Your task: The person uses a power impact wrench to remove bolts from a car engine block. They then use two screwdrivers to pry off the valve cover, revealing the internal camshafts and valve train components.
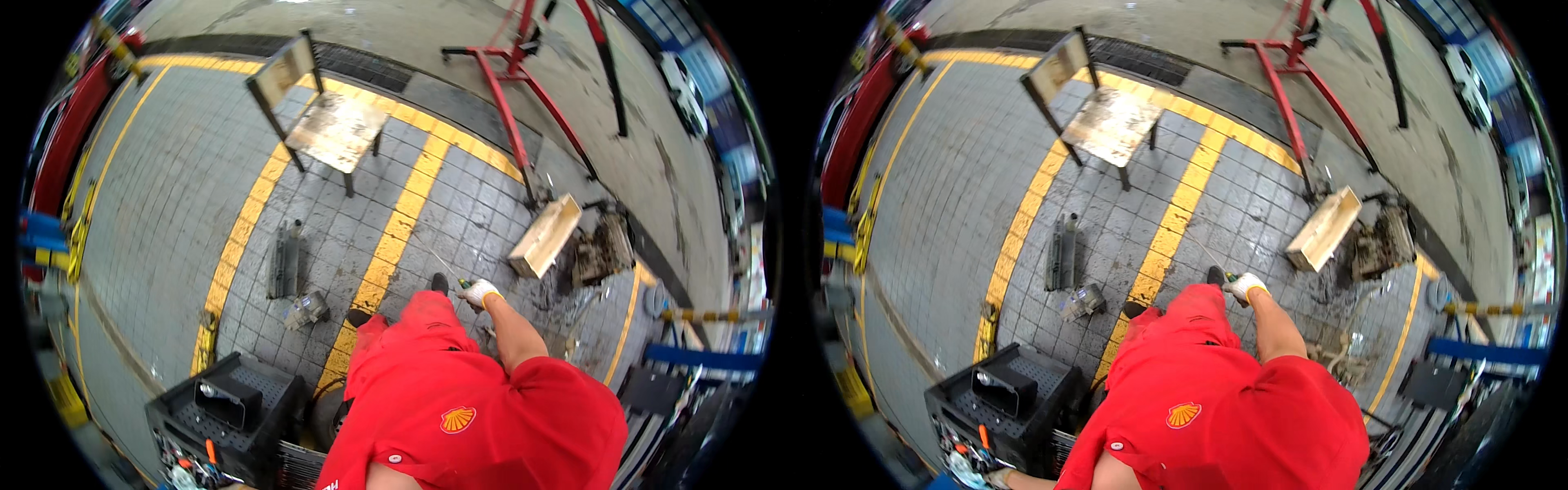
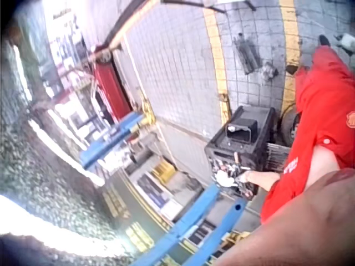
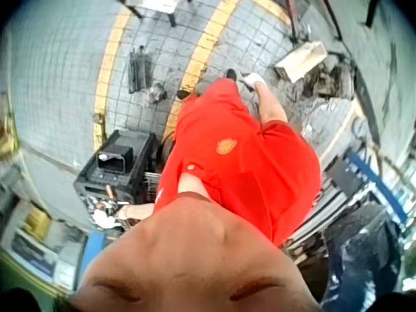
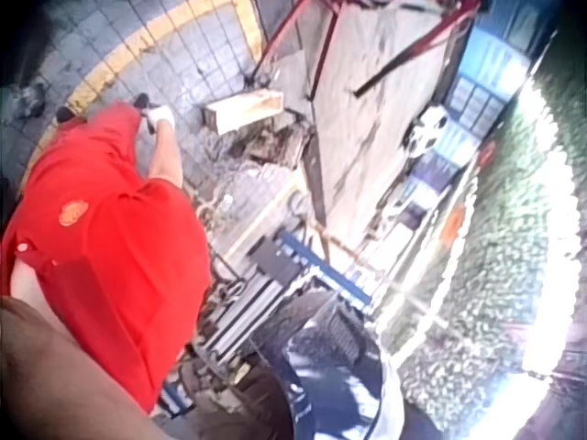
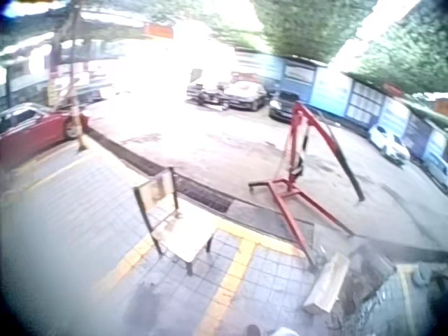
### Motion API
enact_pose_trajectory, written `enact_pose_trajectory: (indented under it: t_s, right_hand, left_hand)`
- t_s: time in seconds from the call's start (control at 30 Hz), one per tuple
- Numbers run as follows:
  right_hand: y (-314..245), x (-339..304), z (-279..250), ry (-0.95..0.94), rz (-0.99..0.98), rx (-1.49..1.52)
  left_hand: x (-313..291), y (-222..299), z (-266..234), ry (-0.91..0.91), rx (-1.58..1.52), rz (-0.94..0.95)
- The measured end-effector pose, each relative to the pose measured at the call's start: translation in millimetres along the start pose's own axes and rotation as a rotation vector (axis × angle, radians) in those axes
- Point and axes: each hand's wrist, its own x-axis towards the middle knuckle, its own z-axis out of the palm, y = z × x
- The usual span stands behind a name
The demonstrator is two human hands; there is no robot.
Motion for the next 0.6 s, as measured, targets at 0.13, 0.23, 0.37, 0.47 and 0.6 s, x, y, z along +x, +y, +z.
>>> enact_pose_trajectory:
  t_s: [0.13, 0.23, 0.37, 0.47, 0.6]
  right_hand:
    - [41, 8, 3, -0.029, -0.002, 0.026]
    - [57, 16, -7, -0.106, -0.069, 0.099]
    - [143, -16, -63, 0.023, 0.041, 0.252]
    - [231, 43, -65, 0.167, -0.041, 0.133]
    - [299, 39, -114, 0.268, 0.129, 0.475]
  left_hand:
    - [-47, 37, -11, -0.036, -0.247, 0.098]
    - [-75, 75, 6, -0.299, -0.586, 0.254]
    - [-358, 280, 61, -0.853, -0.874, -0.026]
    - [-479, 339, 84, -1.405, -1.088, -0.115]
    - [-702, 414, 31, -1.875, -0.773, -0.187]
